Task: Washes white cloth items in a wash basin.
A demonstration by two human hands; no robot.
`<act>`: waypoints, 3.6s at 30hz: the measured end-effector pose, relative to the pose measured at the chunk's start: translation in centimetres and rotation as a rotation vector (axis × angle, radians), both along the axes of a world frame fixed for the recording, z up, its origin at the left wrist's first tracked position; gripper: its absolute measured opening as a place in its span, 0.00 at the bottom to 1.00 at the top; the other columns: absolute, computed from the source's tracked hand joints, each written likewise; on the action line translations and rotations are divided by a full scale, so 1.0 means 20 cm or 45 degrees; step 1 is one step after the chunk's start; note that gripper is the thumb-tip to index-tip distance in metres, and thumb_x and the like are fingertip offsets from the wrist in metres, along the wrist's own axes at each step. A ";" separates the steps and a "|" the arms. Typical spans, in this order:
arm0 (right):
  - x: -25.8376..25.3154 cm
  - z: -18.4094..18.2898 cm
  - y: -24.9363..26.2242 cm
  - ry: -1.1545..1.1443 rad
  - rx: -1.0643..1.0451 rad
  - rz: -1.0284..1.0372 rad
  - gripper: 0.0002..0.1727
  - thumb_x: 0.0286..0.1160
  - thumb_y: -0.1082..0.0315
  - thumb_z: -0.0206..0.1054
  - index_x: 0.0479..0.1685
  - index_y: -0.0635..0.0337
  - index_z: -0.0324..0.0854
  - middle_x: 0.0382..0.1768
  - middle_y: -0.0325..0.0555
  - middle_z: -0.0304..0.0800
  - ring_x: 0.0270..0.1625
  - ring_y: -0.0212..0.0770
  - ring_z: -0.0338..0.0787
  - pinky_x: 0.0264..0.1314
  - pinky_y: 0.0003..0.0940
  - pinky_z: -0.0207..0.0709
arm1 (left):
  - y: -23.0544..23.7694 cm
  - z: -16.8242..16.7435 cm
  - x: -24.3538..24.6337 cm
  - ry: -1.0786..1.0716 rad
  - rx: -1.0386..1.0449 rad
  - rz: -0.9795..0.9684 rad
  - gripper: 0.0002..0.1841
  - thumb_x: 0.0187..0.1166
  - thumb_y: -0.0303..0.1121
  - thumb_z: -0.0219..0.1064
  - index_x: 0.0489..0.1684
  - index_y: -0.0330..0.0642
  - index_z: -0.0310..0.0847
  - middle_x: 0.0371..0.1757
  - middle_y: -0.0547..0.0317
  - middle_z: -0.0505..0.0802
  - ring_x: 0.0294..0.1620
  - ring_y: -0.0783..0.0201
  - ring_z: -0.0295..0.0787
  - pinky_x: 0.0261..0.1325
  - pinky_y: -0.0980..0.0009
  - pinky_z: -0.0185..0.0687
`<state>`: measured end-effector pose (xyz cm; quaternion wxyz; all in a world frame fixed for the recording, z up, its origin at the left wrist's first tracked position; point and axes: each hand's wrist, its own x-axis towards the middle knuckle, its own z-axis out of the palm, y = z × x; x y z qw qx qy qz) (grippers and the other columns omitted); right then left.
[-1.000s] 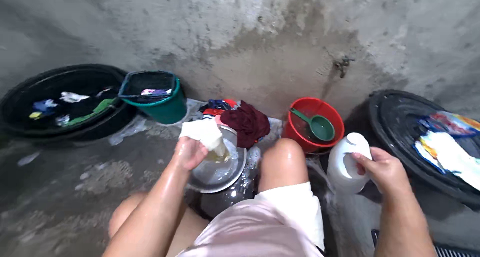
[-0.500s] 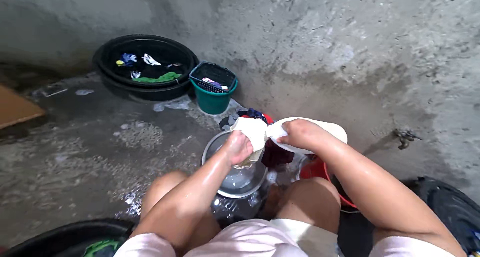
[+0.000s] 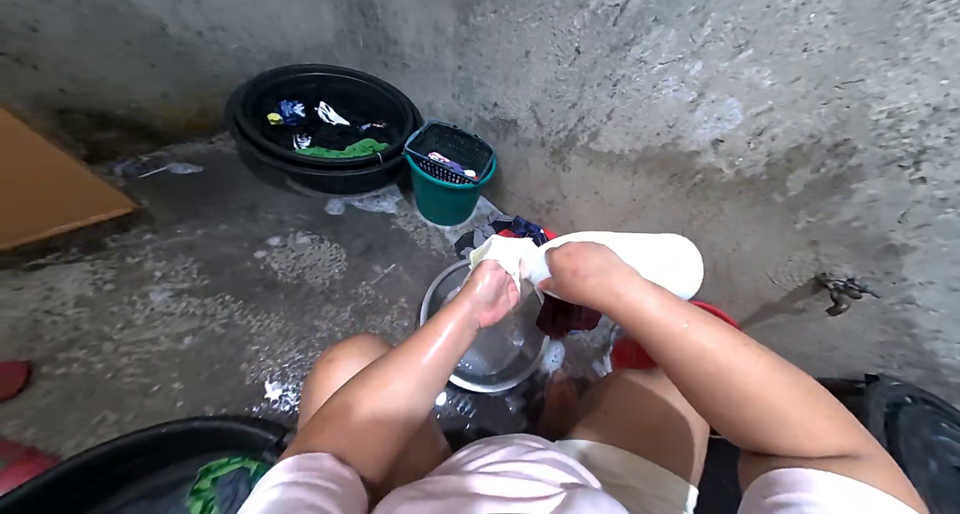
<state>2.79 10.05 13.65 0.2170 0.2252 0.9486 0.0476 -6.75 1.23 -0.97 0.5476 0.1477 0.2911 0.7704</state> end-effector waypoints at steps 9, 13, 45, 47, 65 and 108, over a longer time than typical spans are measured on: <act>0.40 -0.47 0.42 0.793 -0.691 -0.851 0.26 0.78 0.49 0.73 0.55 0.67 0.84 0.31 0.53 0.89 0.28 0.44 0.88 0.39 0.46 0.87 | 0.01 -0.02 0.00 -0.066 -0.179 0.118 0.23 0.97 0.45 0.36 0.71 0.43 0.72 0.59 0.48 0.90 0.60 0.55 0.89 0.65 0.54 0.84; 0.67 -0.98 0.55 1.189 -0.579 -1.430 0.31 0.76 0.46 0.73 0.56 0.70 0.83 0.34 0.55 0.89 0.29 0.46 0.88 0.37 0.48 0.86 | 0.00 -0.03 -0.03 -0.077 -0.223 0.189 0.23 0.96 0.46 0.36 0.70 0.44 0.72 0.57 0.47 0.90 0.57 0.54 0.90 0.61 0.52 0.86; -0.13 -0.57 -0.03 1.323 -0.199 0.622 0.09 0.78 0.51 0.70 0.41 0.39 0.95 0.79 0.46 0.79 0.86 0.57 0.69 0.84 0.69 0.56 | -0.16 0.04 -0.08 -0.359 0.110 0.196 0.30 0.93 0.49 0.25 0.56 0.45 0.77 0.45 0.49 0.91 0.49 0.56 0.90 0.56 0.55 0.87; -0.16 -0.55 -0.05 1.269 -0.156 0.666 0.08 0.79 0.55 0.70 0.38 0.42 0.94 0.79 0.45 0.80 0.85 0.57 0.71 0.84 0.71 0.57 | -0.17 0.02 -0.09 -0.337 0.124 0.209 0.30 0.93 0.50 0.25 0.57 0.45 0.76 0.47 0.49 0.91 0.51 0.56 0.90 0.58 0.55 0.86; -0.61 -0.29 0.07 0.769 -0.254 0.584 0.09 0.73 0.67 0.71 0.47 0.51 0.94 0.77 0.46 0.80 0.82 0.56 0.73 0.77 0.69 0.66 | -0.08 -0.16 -0.06 -0.304 -0.336 0.376 0.32 0.94 0.56 0.28 0.73 0.43 0.70 0.61 0.46 0.89 0.60 0.52 0.87 0.61 0.50 0.84; 2.34 -2.63 0.13 0.403 -0.670 -1.561 0.40 0.85 0.43 0.60 0.80 0.71 0.71 0.83 0.73 0.67 0.89 0.67 0.63 0.91 0.61 0.58 | 0.02 -0.25 0.30 -0.002 -0.522 0.183 0.36 0.91 0.57 0.24 0.65 0.44 0.76 0.56 0.46 0.92 0.58 0.51 0.91 0.61 0.49 0.87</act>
